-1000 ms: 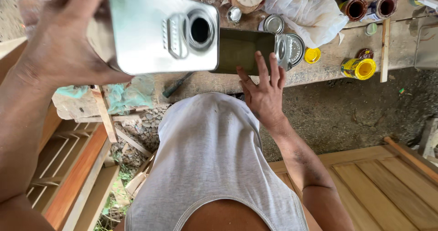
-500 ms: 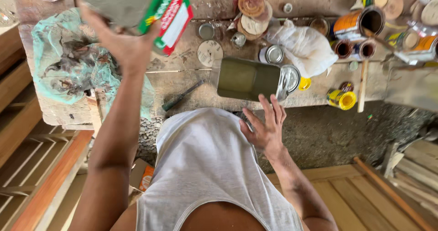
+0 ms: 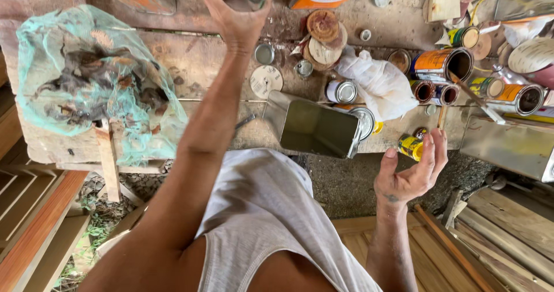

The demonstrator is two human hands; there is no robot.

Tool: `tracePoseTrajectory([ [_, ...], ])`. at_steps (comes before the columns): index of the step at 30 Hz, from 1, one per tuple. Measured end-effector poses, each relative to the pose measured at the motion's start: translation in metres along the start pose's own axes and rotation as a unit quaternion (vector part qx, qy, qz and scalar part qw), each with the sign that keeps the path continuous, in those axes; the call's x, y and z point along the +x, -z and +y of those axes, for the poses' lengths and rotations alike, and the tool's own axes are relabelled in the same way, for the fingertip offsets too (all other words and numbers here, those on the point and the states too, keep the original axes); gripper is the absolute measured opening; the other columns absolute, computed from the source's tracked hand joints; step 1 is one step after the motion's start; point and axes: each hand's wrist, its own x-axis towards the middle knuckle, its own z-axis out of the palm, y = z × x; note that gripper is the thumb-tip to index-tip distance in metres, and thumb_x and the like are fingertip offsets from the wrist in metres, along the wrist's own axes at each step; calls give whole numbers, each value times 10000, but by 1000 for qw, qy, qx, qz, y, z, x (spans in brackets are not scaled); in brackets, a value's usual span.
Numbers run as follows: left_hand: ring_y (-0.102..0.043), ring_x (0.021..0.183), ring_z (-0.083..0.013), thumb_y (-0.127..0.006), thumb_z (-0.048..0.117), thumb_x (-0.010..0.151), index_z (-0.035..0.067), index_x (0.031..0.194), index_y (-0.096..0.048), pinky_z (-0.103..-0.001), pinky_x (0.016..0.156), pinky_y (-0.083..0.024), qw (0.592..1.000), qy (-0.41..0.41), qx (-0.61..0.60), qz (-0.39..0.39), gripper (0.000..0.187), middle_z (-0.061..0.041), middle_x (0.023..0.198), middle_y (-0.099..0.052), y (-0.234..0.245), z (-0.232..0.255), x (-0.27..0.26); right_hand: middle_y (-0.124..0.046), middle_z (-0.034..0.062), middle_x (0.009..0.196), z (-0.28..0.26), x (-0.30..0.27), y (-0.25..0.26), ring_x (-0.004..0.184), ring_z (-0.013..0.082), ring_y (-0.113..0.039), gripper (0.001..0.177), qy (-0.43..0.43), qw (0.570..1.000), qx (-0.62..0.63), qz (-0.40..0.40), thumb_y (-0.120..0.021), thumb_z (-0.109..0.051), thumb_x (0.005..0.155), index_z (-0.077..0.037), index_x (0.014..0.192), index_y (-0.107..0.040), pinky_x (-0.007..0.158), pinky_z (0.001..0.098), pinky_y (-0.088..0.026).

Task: The person pours a clear liquid from a large metal can into a smaller metal container, then adds a dark liquid from a small jar. The person uses a wooden stick to stir the mixture in the small jar.

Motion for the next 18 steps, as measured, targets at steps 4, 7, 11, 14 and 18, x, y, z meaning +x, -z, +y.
tracePoseTrajectory([
  [4, -440, 1398, -308, -1073, 414, 610, 32, 1538, -201, -469, 1207, -425, 998, 0, 26, 65, 1329, -159, 1483, -393, -11, 25, -28, -503, 232, 1527, 7, -1, -1, 1395, 345, -543, 535, -24, 998, 57, -5, -737, -249, 1094, 1, 1514, -518, 1129, 425, -543],
  [7, -440, 1368, -312, -1045, 517, 574, 15, 1516, -222, -514, 1164, -399, 994, 17, 80, 76, 1348, -184, 1463, -410, -16, 28, -28, -548, 212, 1508, 16, -5, -3, 1328, 296, -602, 568, -49, 998, 46, -11, -753, -267, 1080, -10, 1524, -510, 1027, 350, -546],
  [11, -454, 1339, -280, -1000, 694, 522, 31, 1484, -254, -500, 1110, -365, 985, 40, 144, 82, 1387, -157, 1420, -452, -18, 14, -36, -554, 207, 1506, 25, -14, -1, 1325, 291, -596, 580, -85, 995, 52, -26, -738, -309, 1085, -24, 1543, -527, 1020, 333, -560],
  [14, -442, 1345, -254, -1003, 713, 498, 30, 1505, -255, -490, 1137, -329, 987, 35, 119, 97, 1428, -138, 1441, -458, -33, 22, -30, -601, 205, 1488, 39, -13, -1, 1314, 289, -602, 590, -77, 995, 51, -24, -743, -314, 1076, -18, 1535, -521, 982, 320, -559],
  [18, -354, 1425, -321, -996, 683, 508, 2, 1498, -234, -523, 1197, -303, 991, 71, 110, -10, 1422, -222, 1512, -367, 12, 50, -38, -603, 209, 1484, 57, -14, 13, 1300, 269, -623, 553, -76, 995, 63, -18, -729, -295, 1109, -4, 1537, -534, 964, 327, -601],
])
